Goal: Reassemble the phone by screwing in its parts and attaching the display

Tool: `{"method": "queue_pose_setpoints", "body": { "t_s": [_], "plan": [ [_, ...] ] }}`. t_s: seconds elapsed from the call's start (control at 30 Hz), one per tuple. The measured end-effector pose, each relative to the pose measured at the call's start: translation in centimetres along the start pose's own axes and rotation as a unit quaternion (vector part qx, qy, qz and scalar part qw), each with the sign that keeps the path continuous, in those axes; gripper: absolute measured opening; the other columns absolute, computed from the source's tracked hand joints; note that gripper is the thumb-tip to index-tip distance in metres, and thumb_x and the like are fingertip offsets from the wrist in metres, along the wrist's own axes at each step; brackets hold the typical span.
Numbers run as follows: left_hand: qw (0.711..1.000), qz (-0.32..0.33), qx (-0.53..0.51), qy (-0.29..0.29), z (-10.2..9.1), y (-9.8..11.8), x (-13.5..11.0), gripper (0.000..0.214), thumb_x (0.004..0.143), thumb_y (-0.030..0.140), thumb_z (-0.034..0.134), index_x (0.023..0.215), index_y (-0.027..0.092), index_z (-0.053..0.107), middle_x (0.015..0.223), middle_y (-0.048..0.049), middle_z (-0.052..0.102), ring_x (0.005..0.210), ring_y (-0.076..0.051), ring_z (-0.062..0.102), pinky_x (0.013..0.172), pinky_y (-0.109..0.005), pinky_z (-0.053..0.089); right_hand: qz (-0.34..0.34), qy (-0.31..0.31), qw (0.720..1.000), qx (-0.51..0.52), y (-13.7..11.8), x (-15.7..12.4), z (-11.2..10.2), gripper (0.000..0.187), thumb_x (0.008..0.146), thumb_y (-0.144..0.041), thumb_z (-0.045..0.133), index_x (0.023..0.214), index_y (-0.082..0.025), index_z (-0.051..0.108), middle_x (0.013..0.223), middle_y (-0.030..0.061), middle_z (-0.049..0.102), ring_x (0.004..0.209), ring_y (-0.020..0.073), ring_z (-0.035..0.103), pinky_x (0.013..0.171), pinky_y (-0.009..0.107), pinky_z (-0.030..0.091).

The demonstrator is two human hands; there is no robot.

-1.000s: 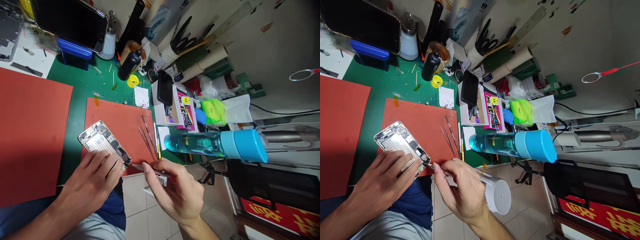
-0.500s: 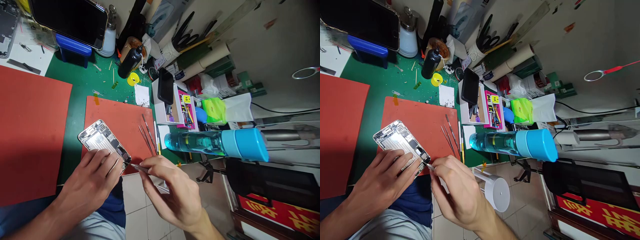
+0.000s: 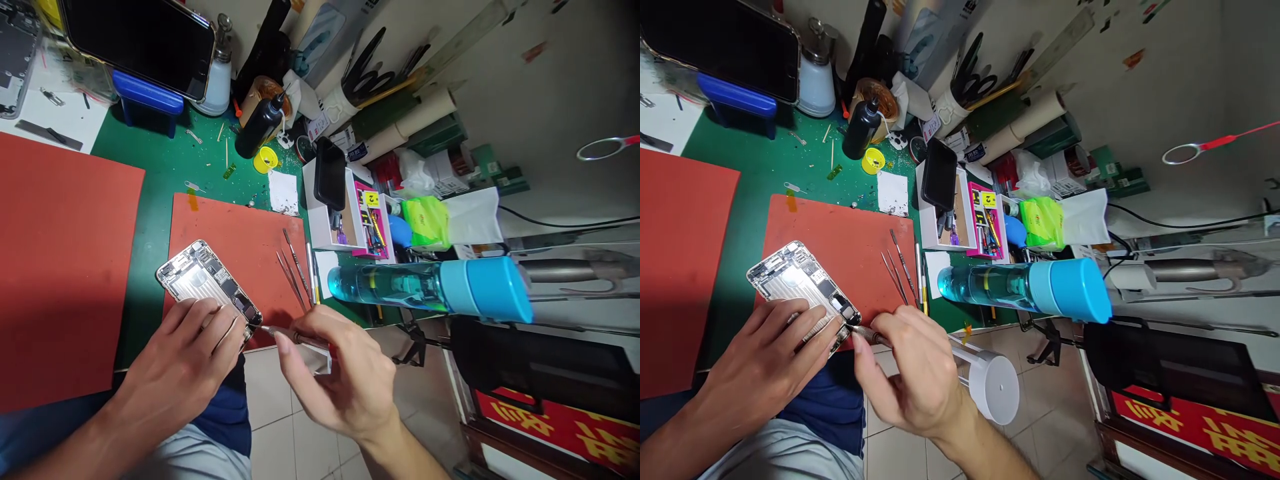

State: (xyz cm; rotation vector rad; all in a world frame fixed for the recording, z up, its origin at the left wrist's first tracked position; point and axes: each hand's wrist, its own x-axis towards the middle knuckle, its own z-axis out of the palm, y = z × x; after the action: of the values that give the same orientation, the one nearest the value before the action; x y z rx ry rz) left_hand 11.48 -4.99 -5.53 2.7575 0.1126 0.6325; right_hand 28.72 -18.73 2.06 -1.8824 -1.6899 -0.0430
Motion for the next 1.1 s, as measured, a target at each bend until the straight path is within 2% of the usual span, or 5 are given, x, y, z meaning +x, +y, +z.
{"method": "queue_pose_setpoints", "body": {
  "t_s": [0.27,0.63,0.83,0.97,1.1],
  "plan": [
    [1.0,-0.005,0.0,0.0,0.1,0.05,0.16,0.036,0.098,0.01,0.067,0.134,0.01,0.07,0.121,-0.0117,0.069,0.114,-0.031,0.056,0.102,-0.048,0.046,-0.001,0.002,1.0,-0.005,-0.19,0.13,0.22,0.021,0.096,-0.004,0.066,0.109,-0.02,0.063,0.078,0.0012,0.067,0.063,0.0149,0.059,0.055,0.029,0.049],
    [1.0,-0.004,-0.002,0.008,0.09,0.08,0.04,0.033,0.101,0.01,0.062,0.132,0.011,0.07,0.12,-0.0115,0.07,0.113,-0.03,0.056,0.101,-0.047,0.046,-0.014,0.01,1.0,0.0,-0.02,0.06,0.35,0.022,0.096,0.001,0.068,0.106,-0.019,0.063,0.074,-0.0006,0.063,0.061,0.0127,0.052,0.054,0.028,0.045],
    [1.0,-0.003,0.0,0.009,-0.1,0.13,0.12,0.031,0.101,0.011,0.065,0.131,0.01,0.071,0.119,-0.0112,0.069,0.113,-0.031,0.055,0.102,-0.048,0.044,0.001,0.005,1.0,-0.016,-0.17,0.1,0.32,0.023,0.097,-0.001,0.07,0.109,-0.019,0.062,0.076,-0.0008,0.065,0.062,0.0126,0.055,0.054,0.027,0.047],
    [1.0,-0.007,-0.012,0.016,0.11,0.11,0.03,0.03,0.101,0.01,0.064,0.13,0.01,0.071,0.12,-0.0113,0.069,0.114,-0.031,0.056,0.102,-0.048,0.045,0.003,0.009,1.0,-0.009,-0.22,0.15,0.58,0.023,0.098,0.0,0.069,0.106,-0.02,0.061,0.073,-0.003,0.062,0.06,0.0113,0.051,0.053,0.027,0.043],
    [1.0,-0.003,0.0,0.016,0.38,0.04,-0.01,0.033,0.102,0.01,0.064,0.135,0.009,0.069,0.124,-0.0125,0.07,0.116,-0.032,0.058,0.104,-0.05,0.046,0.003,0.0,1.0,-0.005,-0.33,-0.03,-0.21,0.022,0.098,-0.001,0.072,0.104,-0.02,0.062,0.072,-0.0027,0.064,0.059,0.0114,0.055,0.052,0.026,0.045]
  ]
}}
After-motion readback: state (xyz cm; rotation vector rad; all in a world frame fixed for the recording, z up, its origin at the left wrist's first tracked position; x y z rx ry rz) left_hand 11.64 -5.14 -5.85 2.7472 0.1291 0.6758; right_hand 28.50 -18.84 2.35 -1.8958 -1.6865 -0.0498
